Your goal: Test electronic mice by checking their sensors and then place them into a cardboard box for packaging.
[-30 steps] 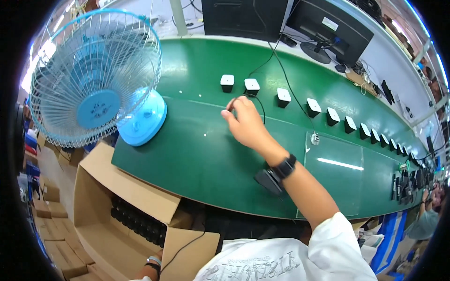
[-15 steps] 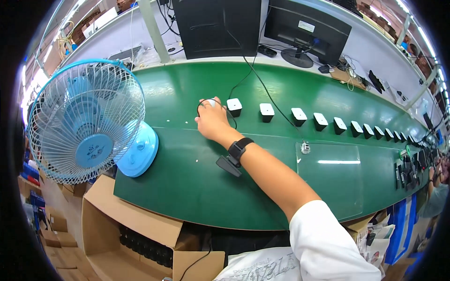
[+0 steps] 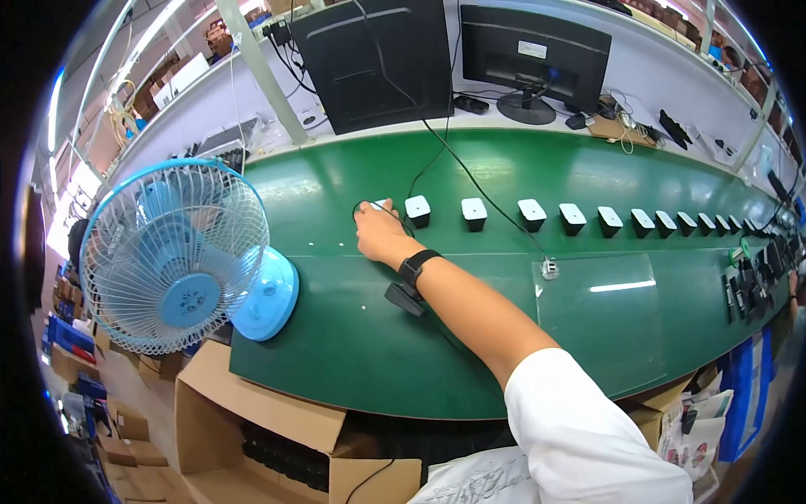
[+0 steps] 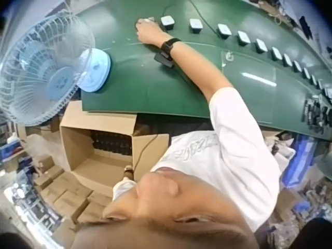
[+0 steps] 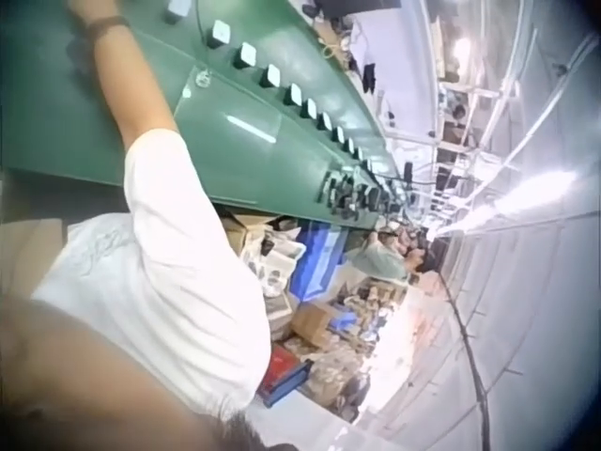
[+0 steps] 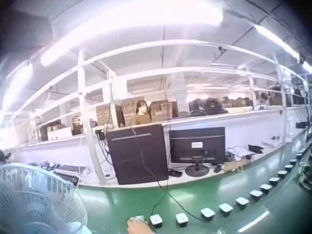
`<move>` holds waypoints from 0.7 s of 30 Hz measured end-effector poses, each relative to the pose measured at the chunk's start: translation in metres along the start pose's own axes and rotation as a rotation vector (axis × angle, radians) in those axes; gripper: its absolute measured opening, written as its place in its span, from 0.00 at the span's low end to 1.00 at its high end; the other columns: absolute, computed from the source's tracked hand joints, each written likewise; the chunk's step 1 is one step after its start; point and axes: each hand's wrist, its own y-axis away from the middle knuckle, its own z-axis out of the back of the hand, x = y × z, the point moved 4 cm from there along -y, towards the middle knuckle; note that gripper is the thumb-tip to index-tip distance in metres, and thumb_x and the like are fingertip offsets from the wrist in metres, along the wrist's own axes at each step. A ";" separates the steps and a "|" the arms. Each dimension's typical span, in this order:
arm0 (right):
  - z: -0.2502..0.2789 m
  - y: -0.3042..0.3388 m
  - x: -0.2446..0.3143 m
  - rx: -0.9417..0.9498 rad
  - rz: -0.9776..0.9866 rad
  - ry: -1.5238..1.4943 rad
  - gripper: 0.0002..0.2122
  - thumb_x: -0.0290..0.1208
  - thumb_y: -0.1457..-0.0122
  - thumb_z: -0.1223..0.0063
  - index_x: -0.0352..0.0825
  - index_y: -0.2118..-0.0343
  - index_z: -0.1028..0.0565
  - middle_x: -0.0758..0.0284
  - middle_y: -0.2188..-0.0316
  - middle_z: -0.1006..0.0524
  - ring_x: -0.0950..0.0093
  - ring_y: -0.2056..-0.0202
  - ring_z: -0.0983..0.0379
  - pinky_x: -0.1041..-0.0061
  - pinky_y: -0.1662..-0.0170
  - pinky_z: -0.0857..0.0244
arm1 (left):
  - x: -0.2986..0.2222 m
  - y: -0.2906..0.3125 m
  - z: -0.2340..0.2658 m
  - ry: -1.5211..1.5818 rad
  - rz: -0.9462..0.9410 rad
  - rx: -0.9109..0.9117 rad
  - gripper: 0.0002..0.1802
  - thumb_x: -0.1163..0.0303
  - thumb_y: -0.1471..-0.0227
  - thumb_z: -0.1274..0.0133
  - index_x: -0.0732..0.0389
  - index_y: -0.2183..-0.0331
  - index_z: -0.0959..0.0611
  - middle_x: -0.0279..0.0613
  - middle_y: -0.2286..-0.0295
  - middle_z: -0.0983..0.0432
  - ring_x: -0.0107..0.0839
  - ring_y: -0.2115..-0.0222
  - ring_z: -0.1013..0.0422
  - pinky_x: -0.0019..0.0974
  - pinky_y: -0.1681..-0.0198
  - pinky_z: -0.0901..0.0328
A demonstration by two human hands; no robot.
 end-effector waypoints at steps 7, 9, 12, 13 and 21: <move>0.051 0.052 0.043 -0.066 0.144 -0.506 0.10 0.30 0.39 0.44 0.28 0.61 0.26 0.55 0.57 0.25 0.55 0.60 0.26 0.60 0.56 0.31 | -0.041 0.127 0.088 -0.317 -0.073 -0.096 0.06 0.75 0.51 0.40 0.66 0.76 0.18 0.44 0.80 0.22 0.30 0.78 0.26 0.34 0.73 0.33; 0.072 0.089 0.061 0.047 0.193 -0.798 0.09 0.31 0.38 0.44 0.30 0.63 0.27 0.58 0.58 0.25 0.62 0.62 0.27 0.65 0.58 0.32 | -0.069 0.178 0.114 -0.270 -0.146 -0.157 0.06 0.75 0.51 0.40 0.66 0.77 0.18 0.44 0.80 0.22 0.29 0.78 0.26 0.33 0.74 0.33; 0.096 0.161 0.095 0.227 0.241 -1.199 0.08 0.31 0.35 0.46 0.32 0.63 0.28 0.64 0.54 0.24 0.74 0.62 0.29 0.70 0.58 0.33 | -0.144 0.243 0.133 0.462 -0.542 -0.222 0.06 0.77 0.52 0.38 0.66 0.76 0.19 0.40 0.79 0.24 0.27 0.75 0.27 0.30 0.73 0.35; 0.104 0.181 0.102 0.258 0.241 -1.207 0.08 0.31 0.35 0.46 0.32 0.63 0.28 0.64 0.54 0.24 0.74 0.62 0.29 0.70 0.58 0.33 | -0.184 0.260 0.135 0.422 -0.951 -0.383 0.11 0.74 0.54 0.33 0.66 0.70 0.19 0.38 0.75 0.24 0.27 0.77 0.31 0.33 0.72 0.34; 0.105 0.284 0.090 0.290 0.033 -1.556 0.04 0.26 0.32 0.49 0.31 0.60 0.30 0.61 0.47 0.25 0.76 0.52 0.28 0.72 0.47 0.32 | -0.381 0.228 0.054 0.327 -1.343 -0.206 0.33 0.72 0.60 0.31 0.66 0.50 0.24 0.53 0.65 0.19 0.44 0.63 0.19 0.40 0.59 0.27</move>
